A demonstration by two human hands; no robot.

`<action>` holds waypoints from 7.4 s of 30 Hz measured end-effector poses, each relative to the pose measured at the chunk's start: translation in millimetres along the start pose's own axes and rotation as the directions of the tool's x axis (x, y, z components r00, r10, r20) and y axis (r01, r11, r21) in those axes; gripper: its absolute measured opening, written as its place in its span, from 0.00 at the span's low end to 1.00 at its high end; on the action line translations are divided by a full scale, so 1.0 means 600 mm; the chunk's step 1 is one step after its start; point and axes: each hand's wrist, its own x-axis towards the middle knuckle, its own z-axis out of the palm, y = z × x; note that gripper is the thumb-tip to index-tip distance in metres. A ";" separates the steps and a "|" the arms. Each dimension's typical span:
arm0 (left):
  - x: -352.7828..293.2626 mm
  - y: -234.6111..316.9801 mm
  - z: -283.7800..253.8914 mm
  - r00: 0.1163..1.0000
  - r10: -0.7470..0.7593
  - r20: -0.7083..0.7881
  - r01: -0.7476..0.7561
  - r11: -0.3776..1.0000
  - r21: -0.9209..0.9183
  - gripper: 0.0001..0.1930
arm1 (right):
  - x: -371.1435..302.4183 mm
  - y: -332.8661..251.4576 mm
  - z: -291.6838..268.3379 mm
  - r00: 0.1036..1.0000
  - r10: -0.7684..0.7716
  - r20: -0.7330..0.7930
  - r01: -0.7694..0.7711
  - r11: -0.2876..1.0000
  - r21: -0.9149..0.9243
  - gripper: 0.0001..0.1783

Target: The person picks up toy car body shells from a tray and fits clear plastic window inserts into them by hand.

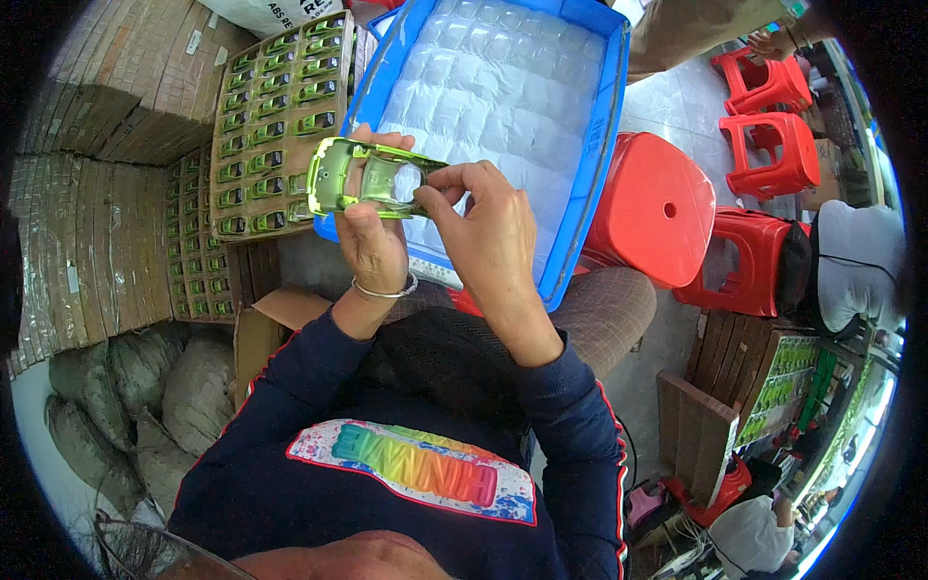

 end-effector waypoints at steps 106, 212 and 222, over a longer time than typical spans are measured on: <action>-0.011 0.012 -0.022 0.744 -0.592 0.309 0.549 0.278 -0.788 0.29 | -0.021 0.026 -0.123 0.788 -0.337 0.516 0.504 0.834 -0.224 0.26; -0.011 -0.077 -0.144 0.556 -0.822 -0.124 0.595 0.498 -0.631 0.15 | -0.085 0.113 -0.021 0.980 0.025 0.199 -0.052 0.989 0.136 0.08; -0.010 -0.071 -0.144 0.542 -0.831 -0.127 0.606 0.491 -0.625 0.15 | -0.085 0.112 -0.020 0.982 0.001 0.191 -0.024 0.993 0.117 0.08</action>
